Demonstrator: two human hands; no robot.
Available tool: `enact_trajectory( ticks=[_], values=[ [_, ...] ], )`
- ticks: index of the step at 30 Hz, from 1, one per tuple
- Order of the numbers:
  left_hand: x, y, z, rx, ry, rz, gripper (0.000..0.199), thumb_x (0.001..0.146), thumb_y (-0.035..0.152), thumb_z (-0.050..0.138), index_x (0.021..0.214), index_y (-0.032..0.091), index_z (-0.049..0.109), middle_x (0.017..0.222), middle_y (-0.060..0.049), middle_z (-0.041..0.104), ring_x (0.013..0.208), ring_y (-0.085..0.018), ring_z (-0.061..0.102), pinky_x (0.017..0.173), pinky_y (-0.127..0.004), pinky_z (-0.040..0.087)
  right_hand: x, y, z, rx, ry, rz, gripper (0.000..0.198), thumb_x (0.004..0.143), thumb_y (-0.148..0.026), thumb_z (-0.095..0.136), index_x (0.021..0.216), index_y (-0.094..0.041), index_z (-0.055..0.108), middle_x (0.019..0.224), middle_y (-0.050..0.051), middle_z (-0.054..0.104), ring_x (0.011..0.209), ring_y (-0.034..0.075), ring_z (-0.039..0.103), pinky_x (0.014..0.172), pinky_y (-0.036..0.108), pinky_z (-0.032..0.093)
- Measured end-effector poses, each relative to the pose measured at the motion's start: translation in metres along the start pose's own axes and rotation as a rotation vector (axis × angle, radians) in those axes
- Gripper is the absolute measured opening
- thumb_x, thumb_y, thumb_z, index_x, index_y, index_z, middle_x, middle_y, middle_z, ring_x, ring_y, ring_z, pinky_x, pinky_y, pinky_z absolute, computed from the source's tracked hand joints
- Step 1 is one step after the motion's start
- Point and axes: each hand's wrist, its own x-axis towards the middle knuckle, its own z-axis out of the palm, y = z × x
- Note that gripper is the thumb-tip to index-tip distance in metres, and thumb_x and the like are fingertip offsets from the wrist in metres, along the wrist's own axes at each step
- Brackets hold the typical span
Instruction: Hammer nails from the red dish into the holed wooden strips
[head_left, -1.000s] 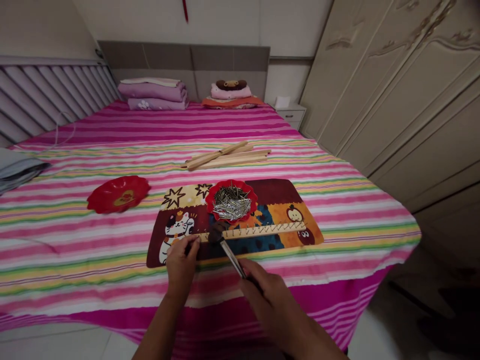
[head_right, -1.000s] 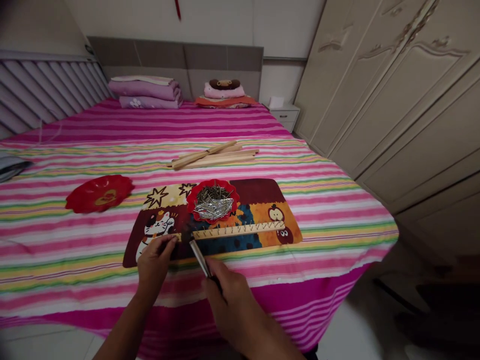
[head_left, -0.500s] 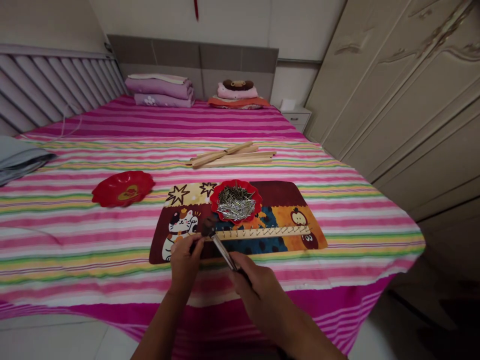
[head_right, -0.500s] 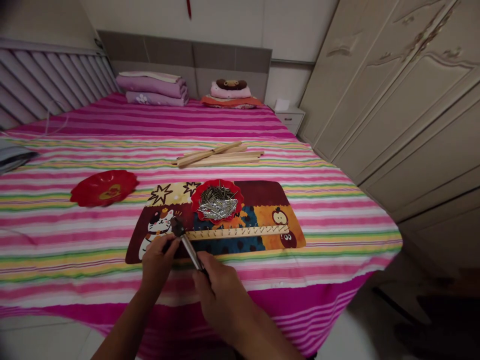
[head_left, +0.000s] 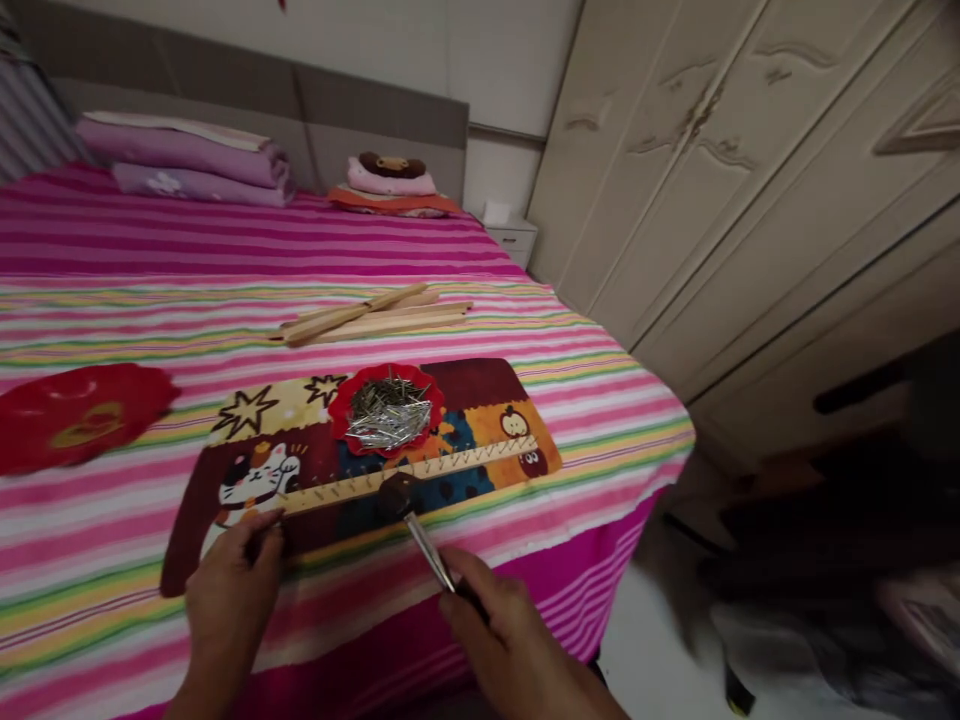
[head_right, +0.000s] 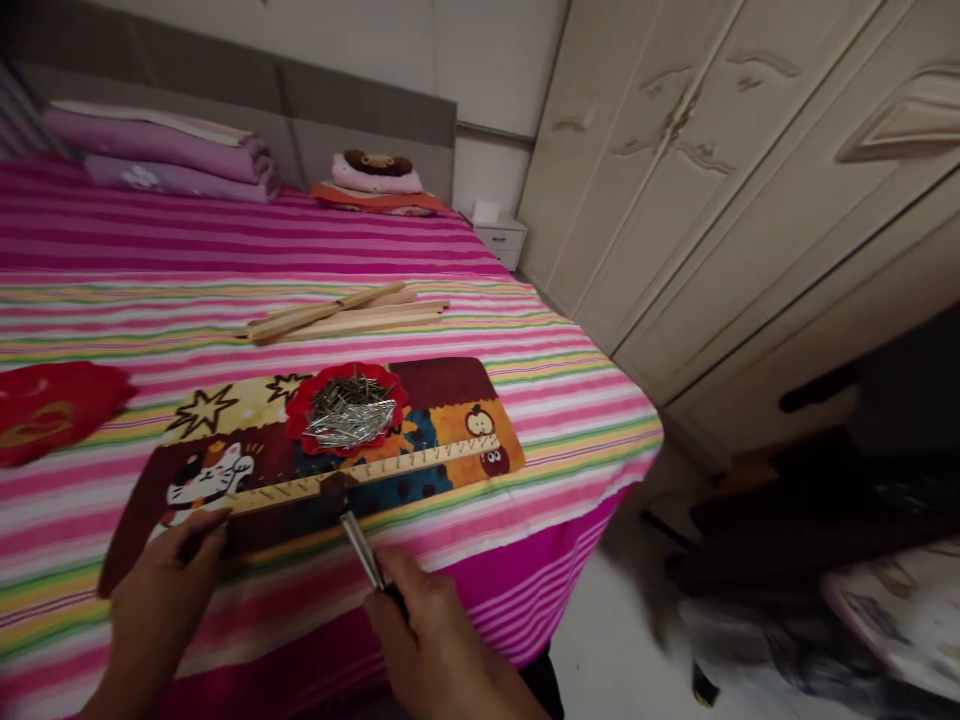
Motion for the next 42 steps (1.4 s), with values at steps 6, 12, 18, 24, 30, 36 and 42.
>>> enact_trajectory(
  ticks=[6,12,18,24,30,36,42],
  values=[
    [-0.016,0.019,0.016,-0.016,-0.03,0.172,0.033,0.074,0.035,0.041,0.089,0.019,0.065,0.092,-0.009,0.068,0.089,-0.027,0.061,0.078,-0.04,0.045,-0.003,-0.016,0.0,-0.039,0.012,0.01,0.03,0.091,-0.031,0.042,0.115,-0.025,0.059,0.066,-0.004,0.054,0.056,0.012,0.043,0.056,0.021,0.04],
    [-0.01,0.027,0.011,-0.033,-0.11,0.201,0.026,0.072,0.029,0.042,0.081,0.021,0.065,0.088,-0.005,0.07,0.082,-0.023,0.063,0.074,-0.035,0.046,-0.01,0.01,-0.001,-0.062,0.13,0.059,0.038,0.088,-0.043,0.044,0.119,-0.025,0.057,0.058,-0.004,0.045,0.052,0.014,0.039,0.05,0.022,0.037],
    [0.032,0.069,-0.004,0.052,-0.021,0.352,0.028,0.078,0.032,0.045,0.094,0.02,0.065,0.092,-0.006,0.069,0.087,-0.023,0.06,0.079,-0.036,0.043,-0.017,0.032,-0.016,0.049,0.254,0.127,0.043,0.088,-0.043,0.043,0.121,-0.019,0.055,0.057,-0.006,0.036,0.049,0.012,0.032,0.047,0.023,0.032],
    [0.06,0.135,0.031,0.289,-0.288,0.69,0.023,0.077,0.023,0.049,0.088,0.025,0.069,0.095,-0.005,0.068,0.091,-0.022,0.057,0.08,-0.036,0.038,-0.023,0.045,-0.023,0.039,0.357,0.183,0.045,0.086,-0.047,0.047,0.121,-0.021,0.057,0.061,-0.004,0.052,0.055,0.013,0.047,0.053,0.022,0.041],
    [0.07,0.149,0.037,0.496,-0.405,0.711,0.021,0.076,0.019,0.047,0.079,0.02,0.068,0.088,-0.009,0.067,0.087,-0.023,0.059,0.072,-0.033,0.039,-0.026,0.05,-0.028,0.023,0.296,0.158,0.045,0.088,-0.044,0.046,0.125,-0.02,0.054,0.069,0.0,0.061,0.065,0.016,0.056,0.062,0.023,0.046],
    [0.069,0.142,0.038,0.49,-0.406,0.702,0.024,0.079,0.017,0.042,0.085,0.016,0.065,0.088,-0.01,0.065,0.083,-0.02,0.06,0.071,-0.03,0.041,-0.024,0.045,-0.026,0.054,0.318,0.134,0.044,0.087,-0.043,0.047,0.123,-0.019,0.056,0.057,-0.003,0.052,0.054,0.015,0.05,0.053,0.022,0.044],
    [0.071,0.133,0.015,0.176,-0.293,0.529,0.019,0.077,0.021,0.045,0.081,0.017,0.063,0.086,-0.007,0.066,0.081,-0.018,0.06,0.075,-0.029,0.044,-0.027,0.046,-0.024,0.057,0.268,0.121,0.043,0.089,-0.044,0.044,0.124,-0.02,0.053,0.061,-0.003,0.05,0.055,0.014,0.046,0.052,0.022,0.041]
  ],
)
